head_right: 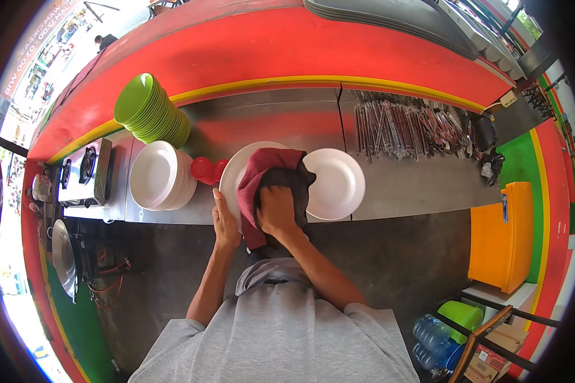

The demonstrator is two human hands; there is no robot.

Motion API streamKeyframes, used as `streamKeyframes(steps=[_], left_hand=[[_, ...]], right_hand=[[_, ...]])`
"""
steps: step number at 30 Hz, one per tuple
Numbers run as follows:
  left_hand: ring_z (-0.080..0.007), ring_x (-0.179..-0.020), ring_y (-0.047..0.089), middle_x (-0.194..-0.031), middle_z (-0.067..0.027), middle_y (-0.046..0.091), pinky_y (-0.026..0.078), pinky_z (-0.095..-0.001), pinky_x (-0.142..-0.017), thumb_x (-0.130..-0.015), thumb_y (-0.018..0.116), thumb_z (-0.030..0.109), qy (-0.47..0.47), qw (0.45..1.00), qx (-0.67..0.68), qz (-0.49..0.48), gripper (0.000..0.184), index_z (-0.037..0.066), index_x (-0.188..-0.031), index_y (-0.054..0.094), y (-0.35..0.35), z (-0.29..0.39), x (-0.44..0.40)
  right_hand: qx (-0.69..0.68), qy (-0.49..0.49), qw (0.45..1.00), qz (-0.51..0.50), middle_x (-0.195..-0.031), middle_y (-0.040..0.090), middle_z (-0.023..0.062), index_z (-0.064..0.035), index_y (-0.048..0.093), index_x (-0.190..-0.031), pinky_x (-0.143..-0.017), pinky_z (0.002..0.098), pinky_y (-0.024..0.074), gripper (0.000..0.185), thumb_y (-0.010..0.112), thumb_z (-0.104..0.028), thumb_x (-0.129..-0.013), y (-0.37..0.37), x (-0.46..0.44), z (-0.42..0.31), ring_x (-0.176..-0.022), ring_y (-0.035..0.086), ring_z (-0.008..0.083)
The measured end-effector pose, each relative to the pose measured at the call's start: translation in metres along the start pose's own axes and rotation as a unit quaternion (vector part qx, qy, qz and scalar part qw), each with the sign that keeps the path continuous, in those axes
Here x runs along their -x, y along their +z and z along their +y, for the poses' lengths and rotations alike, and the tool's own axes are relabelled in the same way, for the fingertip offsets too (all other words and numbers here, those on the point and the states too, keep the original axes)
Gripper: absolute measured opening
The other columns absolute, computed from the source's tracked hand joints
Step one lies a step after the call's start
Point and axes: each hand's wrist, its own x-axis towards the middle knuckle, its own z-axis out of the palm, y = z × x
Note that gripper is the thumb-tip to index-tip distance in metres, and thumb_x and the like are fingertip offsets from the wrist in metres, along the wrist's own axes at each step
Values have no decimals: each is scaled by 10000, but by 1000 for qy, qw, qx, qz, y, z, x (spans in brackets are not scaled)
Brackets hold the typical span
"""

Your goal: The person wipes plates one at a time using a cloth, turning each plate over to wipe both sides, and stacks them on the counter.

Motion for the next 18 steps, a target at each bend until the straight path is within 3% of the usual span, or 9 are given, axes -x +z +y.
streamKeyframes(steps=[2, 4, 6, 10, 13, 18], left_hand=[[-25, -540, 232, -583, 104, 313, 159, -266, -471, -1051, 323, 599, 22, 999, -29, 8, 632, 128, -649, 451, 2, 1, 4], [-35, -558, 216, -596, 97, 305, 151, -271, -484, -1051, 324, 599, 43, 997, -60, -1, 626, 137, -638, 406, 6, 5, 11], [-35, -575, 324, -637, 78, 418, 246, -257, -492, -1049, 333, 599, 33, 998, -50, 4, 626, 109, -700, 509, 4, 0, 11], [-88, -771, 597, -908, -19, 664, 495, -269, -657, -1042, 356, 596, -21, 994, 96, 40, 649, 22, -1020, 659, 15, 23, 17], [-226, -1143, 629, -1305, -135, 602, 525, -362, -973, -1045, 338, 581, -71, 988, 133, -20, 693, -3, -1398, 459, -6, 28, 15], [-236, -1156, 621, -1319, -138, 590, 537, -378, -949, -1037, 353, 592, -73, 988, 132, -15, 707, 4, -1421, 433, -12, 27, 17]], right_hand=[[-25, 26, 999, 20, -959, 612, 234, -26, 582, -897, -789, 522, 423, 258, 695, -131, -690, 13, 2, 24, -952, 562, 446], [-177, 74, 979, 66, -1033, 582, 274, 4, 582, -1014, -932, 532, 383, 415, 748, -209, -700, 13, 4, 39, -1098, 521, 450], [-253, 128, 955, 87, -1057, 572, 260, -1, 561, -1046, -940, 518, 383, 427, 731, -219, -721, 9, 4, 56, -1108, 517, 433], [-407, 229, 872, 149, -1105, 553, 232, -13, 520, -1111, -957, 489, 383, 450, 696, -239, -764, -13, 3, 89, -1128, 509, 397], [-487, 250, 806, 224, -1141, 539, 211, -22, 489, -1160, -970, 467, 383, 468, 670, -253, -796, -31, 8, 93, -1144, 502, 370], [-590, 264, 723, 243, -1201, 515, 176, -37, 438, -1241, -990, 431, 382, 497, 627, -278, -850, -43, 20, 76, -1169, 492, 326]])
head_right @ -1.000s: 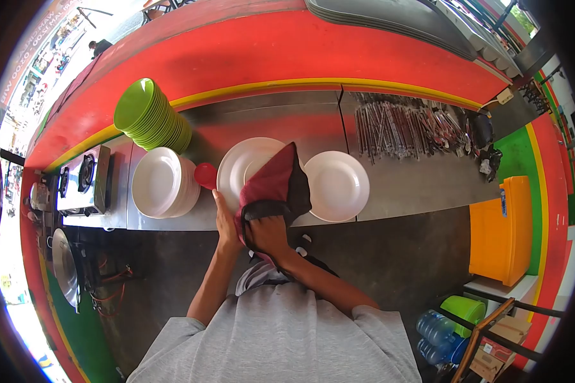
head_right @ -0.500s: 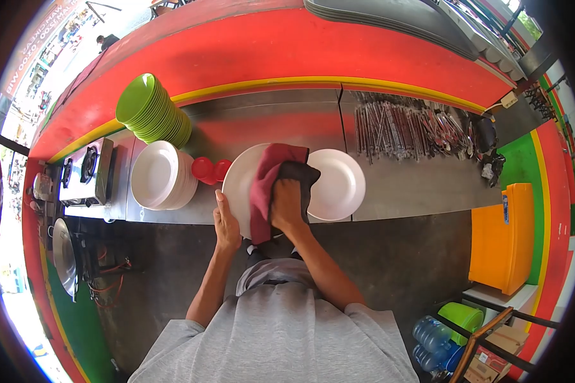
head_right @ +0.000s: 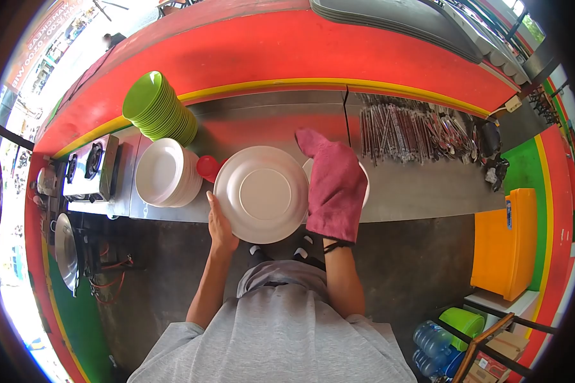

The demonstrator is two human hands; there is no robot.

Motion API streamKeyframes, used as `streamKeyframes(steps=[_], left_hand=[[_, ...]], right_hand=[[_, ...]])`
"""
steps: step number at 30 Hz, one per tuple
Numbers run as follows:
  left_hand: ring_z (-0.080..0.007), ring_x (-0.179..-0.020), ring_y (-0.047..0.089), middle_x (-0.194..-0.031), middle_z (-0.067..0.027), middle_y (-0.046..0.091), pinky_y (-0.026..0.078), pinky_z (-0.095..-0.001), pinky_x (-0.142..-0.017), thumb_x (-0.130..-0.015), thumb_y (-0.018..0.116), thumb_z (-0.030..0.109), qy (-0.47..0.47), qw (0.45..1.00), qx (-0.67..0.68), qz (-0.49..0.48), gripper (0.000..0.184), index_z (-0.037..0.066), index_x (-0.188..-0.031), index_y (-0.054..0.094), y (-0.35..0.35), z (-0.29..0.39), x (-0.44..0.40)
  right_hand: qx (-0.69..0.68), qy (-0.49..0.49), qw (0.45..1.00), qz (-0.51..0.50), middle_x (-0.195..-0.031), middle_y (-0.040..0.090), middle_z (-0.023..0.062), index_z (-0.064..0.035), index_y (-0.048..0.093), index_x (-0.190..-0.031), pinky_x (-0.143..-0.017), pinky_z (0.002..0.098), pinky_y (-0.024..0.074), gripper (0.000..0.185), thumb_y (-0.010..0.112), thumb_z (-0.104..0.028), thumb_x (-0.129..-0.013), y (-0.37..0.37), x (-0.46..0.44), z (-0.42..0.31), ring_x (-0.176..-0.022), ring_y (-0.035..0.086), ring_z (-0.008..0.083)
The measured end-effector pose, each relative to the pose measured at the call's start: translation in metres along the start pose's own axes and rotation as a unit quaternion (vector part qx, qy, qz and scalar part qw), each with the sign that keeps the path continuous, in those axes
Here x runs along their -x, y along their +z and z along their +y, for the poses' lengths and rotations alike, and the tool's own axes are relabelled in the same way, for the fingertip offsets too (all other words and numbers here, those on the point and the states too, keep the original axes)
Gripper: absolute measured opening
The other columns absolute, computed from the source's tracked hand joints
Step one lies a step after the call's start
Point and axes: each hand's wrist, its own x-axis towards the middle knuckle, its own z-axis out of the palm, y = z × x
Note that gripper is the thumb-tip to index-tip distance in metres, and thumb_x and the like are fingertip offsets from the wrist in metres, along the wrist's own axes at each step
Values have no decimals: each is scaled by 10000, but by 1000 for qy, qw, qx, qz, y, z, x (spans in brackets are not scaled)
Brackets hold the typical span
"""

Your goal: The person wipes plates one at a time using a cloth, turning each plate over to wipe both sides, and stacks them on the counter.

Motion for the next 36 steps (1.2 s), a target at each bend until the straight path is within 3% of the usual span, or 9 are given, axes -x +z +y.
streamKeyframes(steps=[5, 12, 18, 20, 24, 29, 32, 35, 36], left_hand=[[-161, -943, 679, -1075, -94, 703, 559, -304, -823, -1034, 438, 546, 28, 999, -19, -2, 628, -28, -1212, 621, 7, -6, 6], [-186, -1010, 673, -1176, -107, 669, 572, -343, -852, -1019, 466, 555, 63, 998, -3, -5, 641, -23, -1276, 566, 6, -11, 2], [-194, -1030, 668, -1204, -111, 657, 569, -346, -860, -1022, 462, 550, 85, 995, 50, 4, 638, -20, -1292, 552, 14, -8, -3], [-191, -1029, 668, -1203, -109, 659, 568, -344, -864, -1027, 458, 541, 93, 995, 32, -11, 626, -20, -1286, 558, 12, -8, -2], [-171, -970, 680, -1141, -94, 687, 571, -325, -832, -1042, 446, 512, 61, 994, -28, -84, 585, -14, -1249, 596, -5, -5, -4], [-114, -849, 670, -1009, -59, 719, 560, -289, -754, -1061, 443, 455, 60, 977, -114, -167, 524, -11, -1190, 647, -27, -4, -7], [-36, -723, 560, -795, 36, 653, 449, -229, -614, -1015, 578, 445, 97, 963, -165, -189, 469, 0, -966, 718, -39, -8, -11], [-34, -654, 529, -698, 43, 620, 405, -235, -554, -964, 664, 449, 250, 920, -225, -201, 483, -23, -871, 714, -24, 11, 0], [-56, -595, 526, -644, 7, 614, 387, -239, -518, -870, 712, 581, 302, 897, -229, -228, 632, -47, -801, 700, -19, 23, 0]], right_hand=[[-75, 125, 989, -23, -1261, 491, 141, -51, 386, -1323, -1011, 395, 382, 527, 584, -302, -903, 13, 37, 19, -1194, 482, 282], [-115, 196, 973, 35, -1344, 458, 93, -72, 314, -1436, -1041, 344, 382, 569, 523, -336, -978, 64, 60, 23, -1230, 467, 219], [-102, 171, 977, 73, -1416, 429, 51, -89, 253, -1534, -1066, 300, 381, 604, 471, -365, -1042, 94, 70, 0, -1260, 455, 166], [-118, 174, 976, 60, -1372, 456, 30, -96, 269, -1519, -1071, 293, 391, 499, 408, -307, -1088, 89, 66, 3, -1266, 468, 166], [146, -55, 986, -54, -1360, 460, 34, -74, 332, -1464, -1067, 284, 392, 423, 409, -247, -1087, 16, 56, 72, -1255, 465, 148], [157, 2, 985, -76, -1352, 478, 42, -67, 354, -1453, -1056, 291, 407, 430, 440, -244, -1070, -26, 26, 66, -1242, 482, 159], [145, 37, 985, -92, -1348, 489, 47, -63, 367, -1446, -1049, 295, 416, 434, 459, -242, -1060, -40, 17, 57, -1234, 492, 165], [137, 54, 983, -105, -1343, 500, 52, -59, 381, -1439, -1042, 299, 425, 439, 478, -239, -1050, -47, 15, 51, -1226, 502, 171], [135, 58, 983, -109, -1341, 504, 54, -58, 385, -1436, -1040, 301, 429, 440, 484, -239, -1047, -49, 16, 49, -1224, 505, 174]])
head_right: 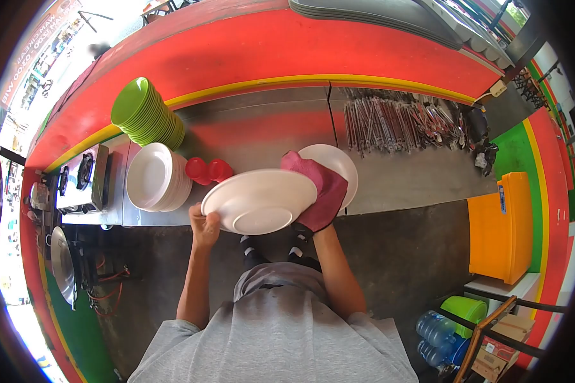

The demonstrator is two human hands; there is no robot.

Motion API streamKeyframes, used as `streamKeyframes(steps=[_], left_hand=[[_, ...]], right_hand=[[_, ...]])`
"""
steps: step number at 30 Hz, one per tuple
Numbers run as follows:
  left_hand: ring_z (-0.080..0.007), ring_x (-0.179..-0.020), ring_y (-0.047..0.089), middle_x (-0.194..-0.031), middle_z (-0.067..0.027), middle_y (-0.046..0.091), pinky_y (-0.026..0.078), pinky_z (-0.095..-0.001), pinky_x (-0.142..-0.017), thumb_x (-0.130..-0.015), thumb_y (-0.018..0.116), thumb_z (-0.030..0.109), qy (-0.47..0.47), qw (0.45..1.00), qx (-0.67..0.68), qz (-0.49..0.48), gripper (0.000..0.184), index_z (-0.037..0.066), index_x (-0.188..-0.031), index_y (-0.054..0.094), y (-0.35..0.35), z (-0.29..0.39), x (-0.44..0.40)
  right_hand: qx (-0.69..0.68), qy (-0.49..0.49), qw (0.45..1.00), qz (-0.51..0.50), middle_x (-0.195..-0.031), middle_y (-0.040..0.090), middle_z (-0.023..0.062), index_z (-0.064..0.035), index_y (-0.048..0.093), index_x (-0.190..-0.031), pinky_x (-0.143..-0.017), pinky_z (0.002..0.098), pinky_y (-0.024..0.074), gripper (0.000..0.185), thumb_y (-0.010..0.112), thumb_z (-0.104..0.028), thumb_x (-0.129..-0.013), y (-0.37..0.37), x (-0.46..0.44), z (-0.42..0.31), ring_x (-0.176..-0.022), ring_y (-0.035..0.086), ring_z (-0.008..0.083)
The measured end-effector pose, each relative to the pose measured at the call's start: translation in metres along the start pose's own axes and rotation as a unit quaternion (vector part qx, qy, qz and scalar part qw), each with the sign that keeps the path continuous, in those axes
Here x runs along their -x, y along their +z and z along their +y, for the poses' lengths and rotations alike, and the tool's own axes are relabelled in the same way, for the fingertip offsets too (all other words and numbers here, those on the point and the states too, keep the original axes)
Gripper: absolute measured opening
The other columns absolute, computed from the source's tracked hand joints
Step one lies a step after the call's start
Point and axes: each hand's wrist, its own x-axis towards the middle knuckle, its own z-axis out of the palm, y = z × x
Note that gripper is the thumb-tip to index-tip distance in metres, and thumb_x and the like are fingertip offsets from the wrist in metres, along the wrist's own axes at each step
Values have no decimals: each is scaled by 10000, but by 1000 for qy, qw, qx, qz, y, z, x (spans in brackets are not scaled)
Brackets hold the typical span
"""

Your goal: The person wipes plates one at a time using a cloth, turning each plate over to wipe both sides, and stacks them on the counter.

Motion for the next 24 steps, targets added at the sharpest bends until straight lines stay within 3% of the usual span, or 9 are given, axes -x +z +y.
streamKeyframes(steps=[3, 4, 7, 8, 11, 12, 15, 19, 24], left_hand=[[-94, -528, 527, -595, -23, 601, 385, -242, -499, -737, 696, 717, 117, 993, -2, 18, 766, -49, -708, 669, 0, -4, -11], [-147, -528, 562, -611, -45, 634, 416, -250, -505, -630, 628, 791, 79, 996, 2, -49, 808, -17, -636, 633, -3, 11, -19], [-178, -574, 598, -627, -57, 670, 450, -269, -518, -630, 625, 773, 152, 984, 14, -96, 750, 25, -590, 596, 9, 23, -36], [-242, -754, 658, -747, -82, 727, 514, -348, -701, -701, 512, 821, 134, 978, -16, -159, 786, 46, -615, 612, 6, 30, -37], [-312, -991, 639, -937, -128, 744, 459, -443, -934, -758, 422, 874, 192, 969, -96, -123, 874, 33, -692, 651, 17, 23, -43], [-351, -1258, 515, -1295, -174, 632, 328, -506, -1097, -872, 376, 815, 166, 966, -115, -164, 866, 30, -1068, 684, 12, 17, -38], [-334, -1325, 457, -1401, -172, 522, 311, -483, -1126, -928, 391, 676, -9, 994, 58, -87, 753, 14, -1264, 517, 24, 7, -18], [-310, -1415, 380, -1542, -169, 374, 289, -451, -1166, -1002, 411, 491, -241, 928, 283, 22, 732, -7, -1525, 293, 45, 0, 9], [-236, -1205, 584, -1347, -149, 570, 487, -363, -999, -1064, 391, 431, -326, 899, 293, 18, 583, -18, -1435, 430, 40, -19, 23]], right_hand=[[-11, 12, 1000, -18, -1336, 515, 59, -54, 398, -1429, -1033, 305, 438, 445, 503, -237, -1037, -5, 7, -1, -1216, 515, 180], [-15, 18, 999, -26, -1335, 518, 61, -53, 403, -1427, -1031, 306, 441, 446, 509, -236, -1034, -5, 12, -2, -1213, 518, 182], [-22, 35, 998, -46, -1330, 529, 66, -49, 416, -1420, -1024, 310, 450, 451, 528, -234, -1024, -9, 23, -2, -1206, 528, 188], [-21, 38, 998, -47, -1328, 533, 68, -47, 421, -1417, -1022, 312, 453, 453, 534, -233, -1021, -12, 26, -2, -1203, 532, 190], [-9, 32, 999, -27, -1323, 544, 73, -43, 434, -1410, -1015, 316, 462, 457, 553, -231, -1011, -22, 35, 2, -1195, 542, 197], [-1, 25, 1000, -13, -1322, 548, 74, -42, 439, -1408, -1013, 317, 465, 459, 559, -231, -1007, -26, 37, 4, -1193, 545, 199], [38, -12, 998, 49, -1317, 559, 79, -38, 452, -1401, -1006, 321, 474, 464, 578, -229, -998, -41, 42, 12, -1185, 555, 205], [104, -75, 985, 113, -1310, 574, 86, -33, 470, -1392, -997, 327, 486, 470, 603, -226, -984, -51, 42, 30, -1174, 568, 213], [77, -141, 987, -10, -1243, 615, 96, -11, 544, -1306, -926, 313, 508, 483, 702, -175, -880, -6, 49, -69, -1109, 606, 215]])
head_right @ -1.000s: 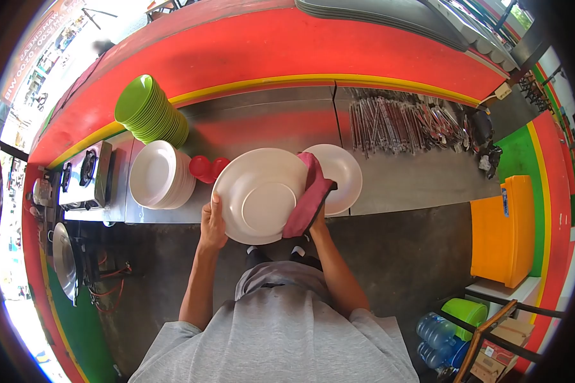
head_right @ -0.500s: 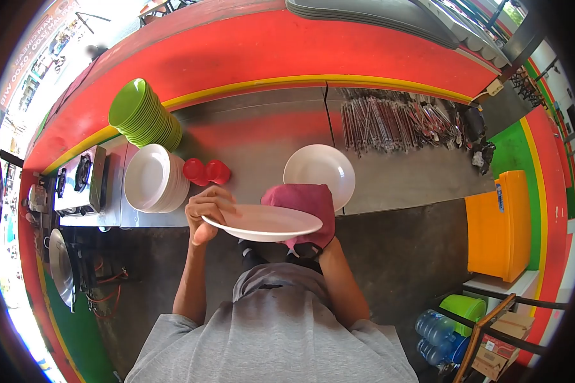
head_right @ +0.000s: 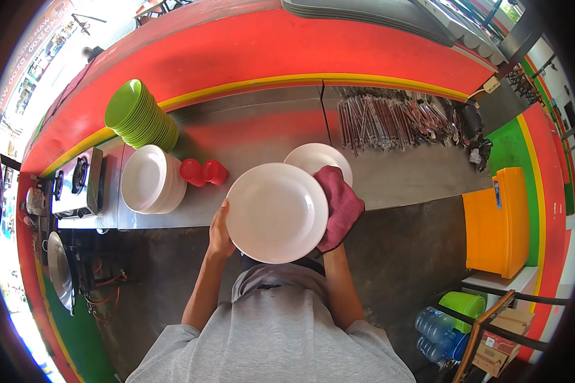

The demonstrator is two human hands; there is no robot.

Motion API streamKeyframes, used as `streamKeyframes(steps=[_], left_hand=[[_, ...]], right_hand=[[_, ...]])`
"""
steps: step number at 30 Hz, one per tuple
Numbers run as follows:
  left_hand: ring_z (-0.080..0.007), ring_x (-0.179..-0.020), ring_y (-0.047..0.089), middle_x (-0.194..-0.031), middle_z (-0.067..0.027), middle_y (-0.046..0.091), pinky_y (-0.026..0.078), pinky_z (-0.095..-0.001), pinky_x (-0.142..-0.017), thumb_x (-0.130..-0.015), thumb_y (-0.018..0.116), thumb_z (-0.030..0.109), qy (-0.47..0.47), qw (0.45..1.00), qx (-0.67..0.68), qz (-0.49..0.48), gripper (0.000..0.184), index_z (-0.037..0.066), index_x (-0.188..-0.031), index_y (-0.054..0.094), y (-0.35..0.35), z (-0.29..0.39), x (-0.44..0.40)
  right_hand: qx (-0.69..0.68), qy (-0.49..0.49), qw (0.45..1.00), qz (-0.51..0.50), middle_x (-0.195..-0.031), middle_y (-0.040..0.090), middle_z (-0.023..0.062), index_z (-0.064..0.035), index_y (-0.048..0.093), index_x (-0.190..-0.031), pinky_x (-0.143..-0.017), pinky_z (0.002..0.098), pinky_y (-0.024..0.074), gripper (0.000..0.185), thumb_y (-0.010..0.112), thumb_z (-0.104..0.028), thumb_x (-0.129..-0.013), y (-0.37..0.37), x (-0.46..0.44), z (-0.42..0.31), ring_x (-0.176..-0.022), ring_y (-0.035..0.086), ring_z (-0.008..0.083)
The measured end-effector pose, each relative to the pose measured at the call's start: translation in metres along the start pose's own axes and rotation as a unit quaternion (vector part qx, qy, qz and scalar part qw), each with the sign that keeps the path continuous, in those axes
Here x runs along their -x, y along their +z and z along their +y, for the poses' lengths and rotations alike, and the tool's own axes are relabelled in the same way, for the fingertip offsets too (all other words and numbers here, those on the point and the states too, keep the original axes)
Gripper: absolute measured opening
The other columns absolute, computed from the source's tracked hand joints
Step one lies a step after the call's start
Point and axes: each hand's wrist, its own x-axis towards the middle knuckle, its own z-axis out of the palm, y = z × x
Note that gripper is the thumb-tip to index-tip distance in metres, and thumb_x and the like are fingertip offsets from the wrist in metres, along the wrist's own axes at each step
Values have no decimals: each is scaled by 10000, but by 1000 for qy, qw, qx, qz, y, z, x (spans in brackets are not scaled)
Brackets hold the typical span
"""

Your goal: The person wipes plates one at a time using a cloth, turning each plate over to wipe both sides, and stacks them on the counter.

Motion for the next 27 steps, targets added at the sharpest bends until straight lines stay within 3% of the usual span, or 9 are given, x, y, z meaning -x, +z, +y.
streamKeyframes(steps=[4, 7, 9, 13, 14, 17, 21, 23, 27], left_hand=[[-234, -1142, 622, -1308, -150, 587, 537, -352, -928, -1069, 411, 417, 26, 999, -20, 23, 556, -14, -1419, 442, -4, -12, -6], [-222, -1146, 620, -1291, -137, 597, 539, -345, -927, -1072, 424, 398, 36, 999, -4, 14, 531, -13, -1406, 455, 1, -13, -9], [-200, -1131, 619, -1267, -117, 609, 532, -335, -932, -1076, 427, 388, 40, 999, 10, 15, 508, -8, -1391, 474, 8, -16, -9], [-122, -1046, 598, -1182, -55, 630, 495, -279, -905, -1088, 417, 369, 89, 995, -22, 43, 473, -9, -1350, 528, 24, -25, -11], [-100, -1020, 587, -1155, -37, 632, 485, -260, -886, -1092, 412, 364, 111, 991, -42, 55, 470, -15, -1340, 540, 27, -28, -12], [-52, -917, 517, -1032, 18, 612, 422, -204, -817, -1098, 402, 351, 165, 969, -177, 51, 472, -35, -1314, 568, 32, -34, -9], [-28, -756, 390, -853, 69, 521, 342, -189, -686, -1097, 419, 311, 179, 949, -257, 41, 445, -49, -1298, 585, 53, -17, 6], [-26, -712, 321, -792, 90, 431, 293, -198, -630, -1096, 421, 314, 183, 949, -253, 49, 445, -48, -1291, 591, 53, -19, 6], [-23, -694, 280, -769, 101, 366, 254, -208, -604, -1095, 425, 322, 197, 947, -247, 64, 433, -49, -1230, 603, 45, -26, 0]], right_hand=[[114, -42, 990, 68, -1263, 606, 97, -27, 541, -1327, -971, 345, 483, 544, 751, -85, -828, -1, 17, 1, -1145, 585, 205], [219, -32, 975, 32, -1265, 631, 111, -13, 565, -1298, -979, 348, 476, 467, 686, -123, -861, -3, 18, -11, -1169, 600, 218], [204, 16, 979, 3, -1300, 600, 120, -9, 525, -1329, -1017, 362, 450, 498, 689, -113, -871, 7, -1, -48, -1206, 570, 218], [-33, 104, 971, 213, -1129, 628, 130, 14, 537, -1239, -941, 345, 478, 434, 701, -19, -839, 13, 44, 19, -1047, 610, 207], [109, -6, 982, 155, -1085, 633, 143, 16, 541, -1206, -911, 353, 492, 417, 709, -7, -825, 7, 42, 29, -1017, 619, 210], [173, 58, 967, 180, -1149, 628, 144, 19, 537, -1258, -944, 357, 479, 491, 733, -43, -812, 10, 38, 16, -1055, 616, 223], [198, 118, 942, 244, -884, 694, 100, 53, 619, -1033, -814, 320, 523, 270, 752, -50, -821, -1, 33, 21, -834, 671, 197], [239, 43, 931, 274, -746, 636, 81, 47, 607, -879, -672, 323, 479, 176, 716, -92, -877, -2, 30, 33, -701, 601, 160], [301, 46, 907, 291, -604, 519, 74, 36, 532, -716, -527, 347, 372, 315, 614, -124, -974, -11, 29, 41, -569, 461, 121]])
